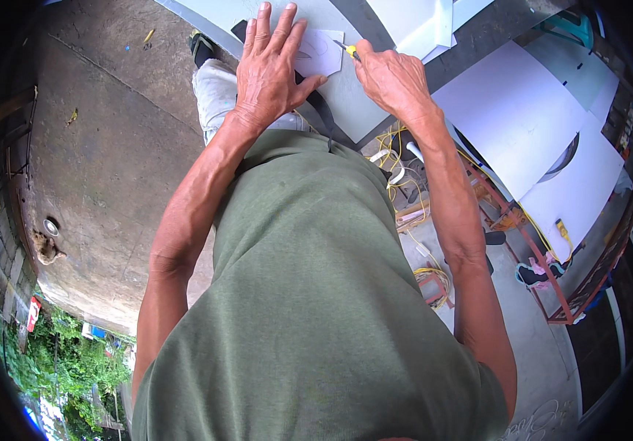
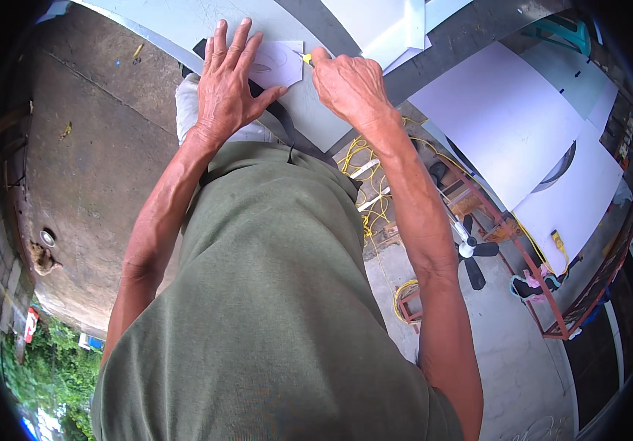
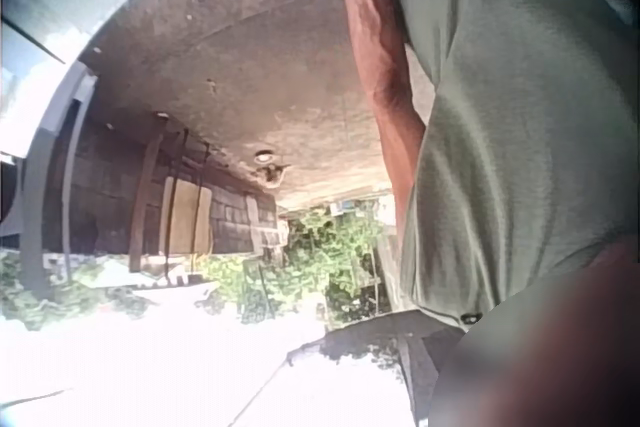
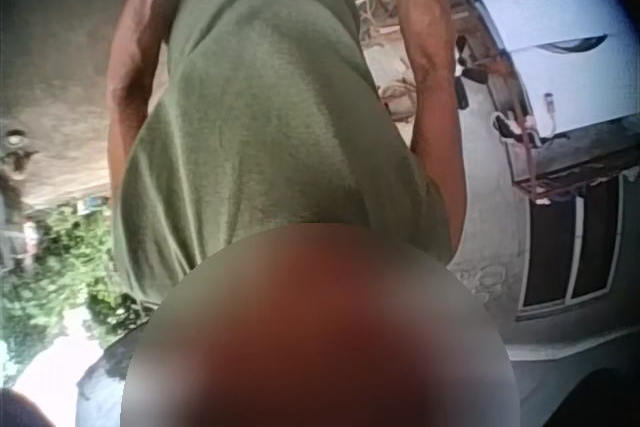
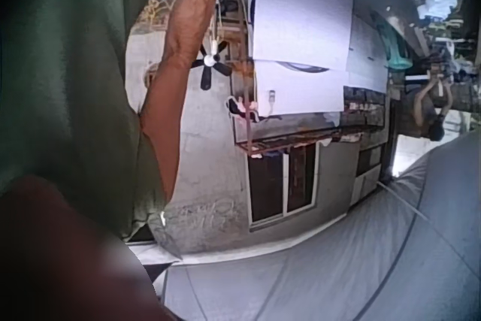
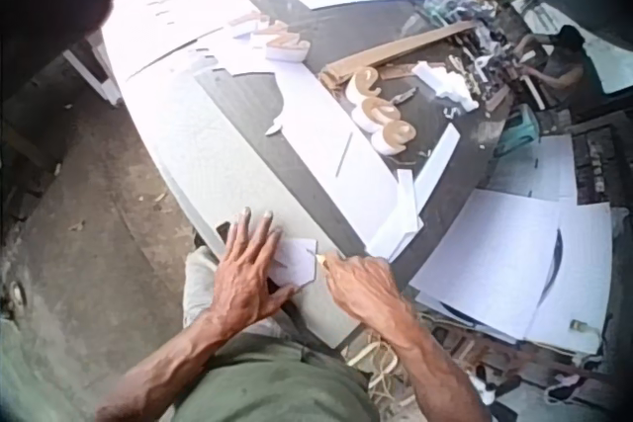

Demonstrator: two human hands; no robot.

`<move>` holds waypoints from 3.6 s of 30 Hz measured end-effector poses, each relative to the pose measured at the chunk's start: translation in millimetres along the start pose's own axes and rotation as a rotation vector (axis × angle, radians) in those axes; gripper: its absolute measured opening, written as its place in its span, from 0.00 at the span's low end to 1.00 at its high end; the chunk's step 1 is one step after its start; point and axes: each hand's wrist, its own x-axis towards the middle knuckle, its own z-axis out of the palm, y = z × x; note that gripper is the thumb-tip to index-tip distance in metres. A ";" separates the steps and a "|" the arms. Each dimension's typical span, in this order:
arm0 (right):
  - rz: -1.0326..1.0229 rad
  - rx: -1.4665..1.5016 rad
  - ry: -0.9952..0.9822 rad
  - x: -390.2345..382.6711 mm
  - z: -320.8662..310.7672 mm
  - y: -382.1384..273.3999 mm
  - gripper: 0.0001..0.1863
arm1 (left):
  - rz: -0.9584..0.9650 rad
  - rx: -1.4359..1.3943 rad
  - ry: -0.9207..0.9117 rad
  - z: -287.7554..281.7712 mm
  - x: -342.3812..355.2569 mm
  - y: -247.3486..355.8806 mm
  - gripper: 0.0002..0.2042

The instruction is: Cutting a shape out of white material using a utility knife on a workbench.

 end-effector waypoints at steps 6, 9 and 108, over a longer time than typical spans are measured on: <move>-0.099 -0.009 -0.048 2.1 -3.3 4.7 0.13 | 0.160 0.085 -0.185 0.8 3.0 -10.2 0.41; -0.065 0.035 -0.093 2.1 0.9 4.3 0.14 | 0.156 0.137 -0.191 2.2 2.9 -9.1 0.42; -0.091 -0.057 -0.018 -4.5 -3.8 12.9 0.13 | 0.210 0.206 -0.240 17.8 1.4 -3.3 0.38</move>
